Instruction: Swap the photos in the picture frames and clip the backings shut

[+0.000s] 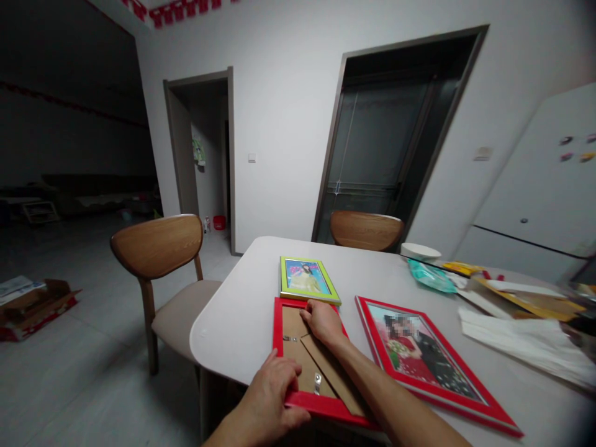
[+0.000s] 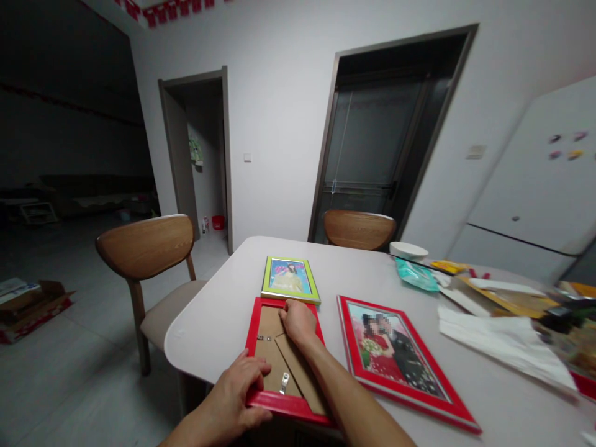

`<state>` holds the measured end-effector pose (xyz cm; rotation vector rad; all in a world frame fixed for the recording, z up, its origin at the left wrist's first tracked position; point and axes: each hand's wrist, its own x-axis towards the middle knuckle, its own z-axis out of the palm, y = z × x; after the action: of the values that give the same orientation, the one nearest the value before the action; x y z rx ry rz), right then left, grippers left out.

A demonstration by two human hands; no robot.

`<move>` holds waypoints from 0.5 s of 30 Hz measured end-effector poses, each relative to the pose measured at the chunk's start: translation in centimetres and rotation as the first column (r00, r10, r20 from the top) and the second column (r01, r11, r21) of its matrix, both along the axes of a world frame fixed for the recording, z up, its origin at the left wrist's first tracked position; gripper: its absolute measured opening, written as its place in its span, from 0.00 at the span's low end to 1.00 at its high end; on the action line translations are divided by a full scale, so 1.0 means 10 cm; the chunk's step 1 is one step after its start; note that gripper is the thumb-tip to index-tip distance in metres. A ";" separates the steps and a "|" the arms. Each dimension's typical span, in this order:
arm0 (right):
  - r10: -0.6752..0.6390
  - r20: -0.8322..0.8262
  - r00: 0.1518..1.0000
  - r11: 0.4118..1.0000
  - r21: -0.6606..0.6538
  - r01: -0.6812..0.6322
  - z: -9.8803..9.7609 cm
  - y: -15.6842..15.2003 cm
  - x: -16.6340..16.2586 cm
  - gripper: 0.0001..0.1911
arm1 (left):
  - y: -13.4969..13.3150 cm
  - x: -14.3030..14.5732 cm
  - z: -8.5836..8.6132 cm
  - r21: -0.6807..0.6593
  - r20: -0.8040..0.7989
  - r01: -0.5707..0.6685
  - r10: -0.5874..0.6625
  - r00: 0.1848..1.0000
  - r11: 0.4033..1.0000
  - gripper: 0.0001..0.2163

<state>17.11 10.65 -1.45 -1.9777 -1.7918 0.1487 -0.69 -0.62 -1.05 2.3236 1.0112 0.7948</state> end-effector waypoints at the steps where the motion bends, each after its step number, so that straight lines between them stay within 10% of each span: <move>1: -0.025 -0.011 1.000 1.000 0.002 0.026 -0.01 0.02 0.00 0.09 | -0.01 0.00 0.01 0.001 -0.009 -0.005 0.005 1.000 1.000 0.14; 15: 0.125 -0.568 0.813 0.987 0.156 -0.043 0.24 -0.38 0.42 0.13 | -0.07 0.44 0.06 -0.002 -0.280 0.123 -0.119 0.953 0.992 0.22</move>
<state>21.26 6.86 0.90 -1.5295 -1.4362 0.5774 3.71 -1.28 -0.42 2.5333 0.9661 0.4342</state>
